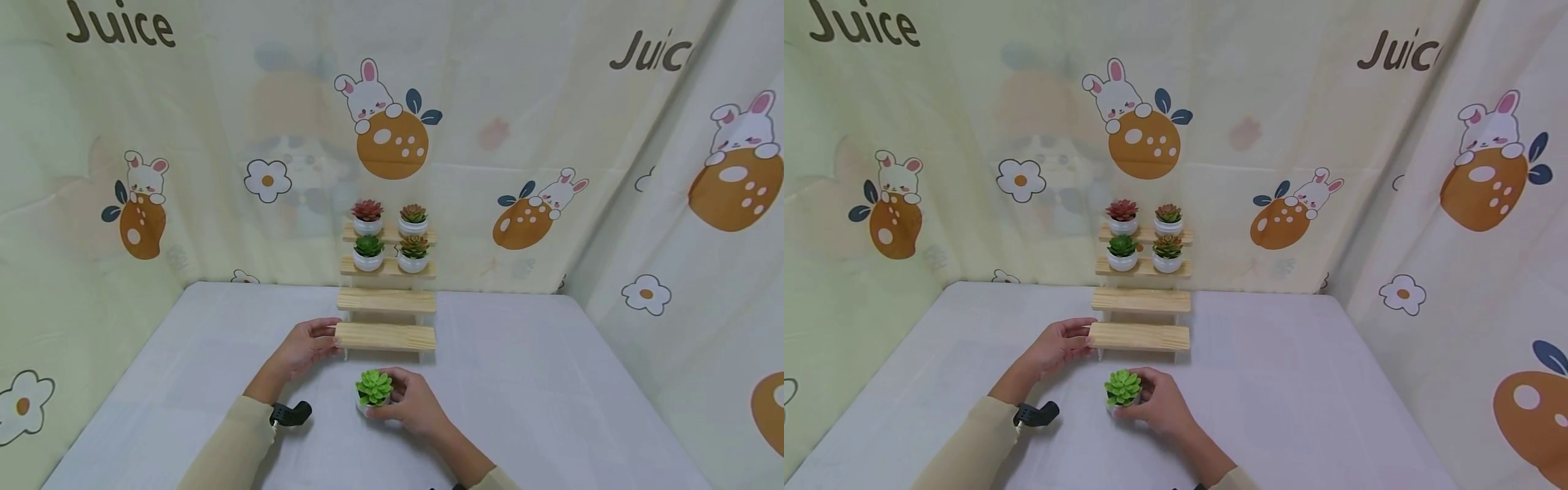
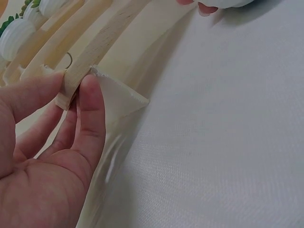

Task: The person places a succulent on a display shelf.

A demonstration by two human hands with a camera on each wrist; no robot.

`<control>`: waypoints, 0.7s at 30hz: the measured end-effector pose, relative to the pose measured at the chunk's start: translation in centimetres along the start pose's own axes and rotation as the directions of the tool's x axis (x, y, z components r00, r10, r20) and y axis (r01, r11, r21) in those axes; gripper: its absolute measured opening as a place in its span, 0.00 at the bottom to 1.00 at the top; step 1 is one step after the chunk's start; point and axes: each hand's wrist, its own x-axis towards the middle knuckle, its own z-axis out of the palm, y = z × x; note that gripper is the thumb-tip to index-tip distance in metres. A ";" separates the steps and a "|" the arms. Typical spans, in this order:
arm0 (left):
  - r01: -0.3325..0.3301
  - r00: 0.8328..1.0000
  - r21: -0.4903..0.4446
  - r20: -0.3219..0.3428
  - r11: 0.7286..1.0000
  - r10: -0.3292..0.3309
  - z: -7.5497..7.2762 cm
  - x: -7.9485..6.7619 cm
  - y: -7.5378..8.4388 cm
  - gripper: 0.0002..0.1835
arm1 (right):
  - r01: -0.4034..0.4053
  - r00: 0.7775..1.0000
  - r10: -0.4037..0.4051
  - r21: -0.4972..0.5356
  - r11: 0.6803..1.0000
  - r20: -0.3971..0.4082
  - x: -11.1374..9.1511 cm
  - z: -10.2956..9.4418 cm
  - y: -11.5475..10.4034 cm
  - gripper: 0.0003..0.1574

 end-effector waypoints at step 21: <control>-0.033 0.999 0.006 0.032 0.999 0.033 -0.2 0.1 -0.3 0.29 | 0.008 0.998 -0.009 -0.017 1.000 -0.066 0.9 -0.9 -0.9 0.41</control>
